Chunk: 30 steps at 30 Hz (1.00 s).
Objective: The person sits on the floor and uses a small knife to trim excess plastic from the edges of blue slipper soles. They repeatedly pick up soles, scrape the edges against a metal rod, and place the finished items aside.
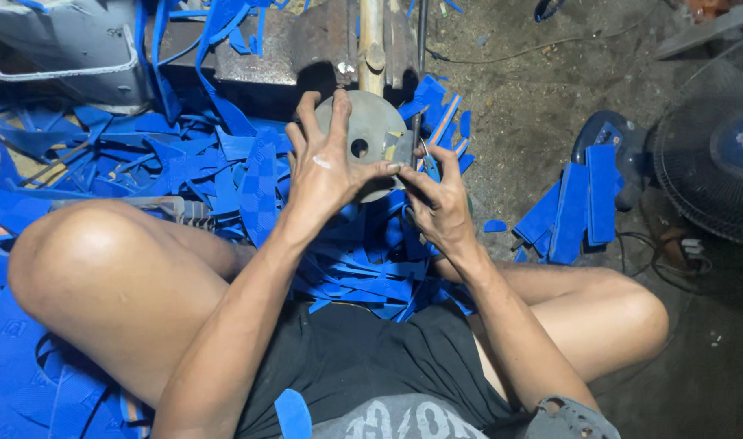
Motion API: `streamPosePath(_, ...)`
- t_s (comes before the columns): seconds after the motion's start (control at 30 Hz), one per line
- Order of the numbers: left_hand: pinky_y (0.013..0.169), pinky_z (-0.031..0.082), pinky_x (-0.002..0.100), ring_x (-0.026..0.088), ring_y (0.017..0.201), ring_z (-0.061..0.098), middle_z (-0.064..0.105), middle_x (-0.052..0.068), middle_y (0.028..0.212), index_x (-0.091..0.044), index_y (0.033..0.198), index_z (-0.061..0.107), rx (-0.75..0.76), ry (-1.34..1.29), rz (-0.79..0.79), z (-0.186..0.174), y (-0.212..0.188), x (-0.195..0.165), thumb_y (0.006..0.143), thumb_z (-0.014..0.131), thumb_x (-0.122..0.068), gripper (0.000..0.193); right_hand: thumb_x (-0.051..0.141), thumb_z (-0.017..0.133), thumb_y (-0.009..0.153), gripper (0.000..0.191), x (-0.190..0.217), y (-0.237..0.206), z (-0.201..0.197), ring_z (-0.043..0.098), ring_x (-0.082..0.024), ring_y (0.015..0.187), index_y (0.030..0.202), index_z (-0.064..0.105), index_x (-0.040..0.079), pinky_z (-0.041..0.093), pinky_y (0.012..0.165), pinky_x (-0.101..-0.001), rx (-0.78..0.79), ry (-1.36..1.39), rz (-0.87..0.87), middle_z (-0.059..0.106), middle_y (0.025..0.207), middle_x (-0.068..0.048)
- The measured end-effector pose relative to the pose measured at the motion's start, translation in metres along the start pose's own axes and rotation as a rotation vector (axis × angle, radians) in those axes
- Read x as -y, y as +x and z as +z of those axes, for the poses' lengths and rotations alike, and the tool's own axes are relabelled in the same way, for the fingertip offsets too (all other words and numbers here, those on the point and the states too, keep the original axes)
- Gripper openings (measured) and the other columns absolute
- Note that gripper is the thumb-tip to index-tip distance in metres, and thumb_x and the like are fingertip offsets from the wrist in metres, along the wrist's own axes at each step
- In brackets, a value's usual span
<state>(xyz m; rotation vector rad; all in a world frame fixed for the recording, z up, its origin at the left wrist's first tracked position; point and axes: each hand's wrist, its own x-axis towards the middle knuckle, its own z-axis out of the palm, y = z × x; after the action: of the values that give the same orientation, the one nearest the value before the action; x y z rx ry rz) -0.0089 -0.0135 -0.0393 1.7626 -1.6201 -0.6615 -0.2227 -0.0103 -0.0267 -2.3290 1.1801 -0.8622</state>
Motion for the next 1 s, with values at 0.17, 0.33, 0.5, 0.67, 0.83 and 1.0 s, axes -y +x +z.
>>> streamPosePath(0.17,0.095,0.044,0.063,0.053,0.119,0.039,0.024,0.031,0.149,-0.009,0.155,0.033,-0.024,0.066,0.025,-0.005,0.004,-0.015,0.057,0.1,-0.052,0.125,-0.014,0.063,0.082,0.041,-0.006,-0.007,-0.015,0.067,-0.03,0.11,0.118,0.074,0.005,0.055,0.092,-0.0379,0.024,0.184,0.126,0.061,0.127,-0.019)
streamPosePath(0.33,0.093,0.045,0.064,0.054,0.123,0.037,0.022,0.03,0.151,-0.01,0.158,0.029,0.004,0.074,0.018,0.005,0.006,-0.005,0.059,0.102,-0.046,0.128,-0.004,0.056,0.098,0.028,-0.067,-0.035,-0.019,0.068,-0.026,0.085,0.125,0.058,0.004,0.057,0.079,-0.0388,0.201,0.556,0.701,0.069,0.11,-0.017)
streamPosePath(0.5,0.093,0.046,0.062,0.052,0.124,0.039,0.022,0.03,0.152,-0.009,0.16,0.027,0.0,0.106,0.031,0.019,0.006,0.004,0.061,0.104,-0.045,0.131,0.018,0.074,0.087,0.047,-0.127,-0.074,0.054,0.066,-0.05,0.097,0.124,0.051,0.001,0.052,0.082,-0.0565,0.763,-0.147,0.602,0.069,0.102,-0.032)
streamPosePath(0.67,0.094,0.045,0.061,0.049,0.121,0.04,0.025,0.027,0.151,-0.01,0.16,0.028,-0.001,0.082,0.02,0.022,0.009,0.007,0.059,0.105,-0.043,0.131,0.009,0.067,0.077,0.026,-0.129,-0.099,0.124,0.067,-0.047,0.093,0.101,0.065,-0.001,0.055,0.08,-0.0536,0.754,-0.409,0.181,0.065,0.103,-0.031)
streamPosePath(0.83,0.095,0.046,0.061,0.05,0.122,0.04,0.028,0.027,0.148,-0.008,0.16,0.027,0.004,0.064,0.016,0.021,0.012,0.01,0.059,0.104,-0.044,0.131,0.019,0.066,0.072,0.013,-0.115,-0.112,0.152,0.064,-0.035,0.09,0.063,0.072,0.012,0.051,0.076,-0.046,0.742,-0.67,-0.171,0.065,0.085,-0.017)
streamPosePath(1.0,0.093,0.046,0.061,0.05,0.12,0.041,0.028,0.027,0.147,-0.009,0.157,0.031,0.012,0.046,0.004,0.017,0.016,0.007,0.057,0.103,-0.041,0.127,0.003,0.065,0.067,0.012,-0.11,-0.094,0.137,0.066,-0.041,0.082,0.077,0.072,0.003,0.052,0.072,-0.052,0.847,-0.49,-0.114,0.067,0.083,-0.019)
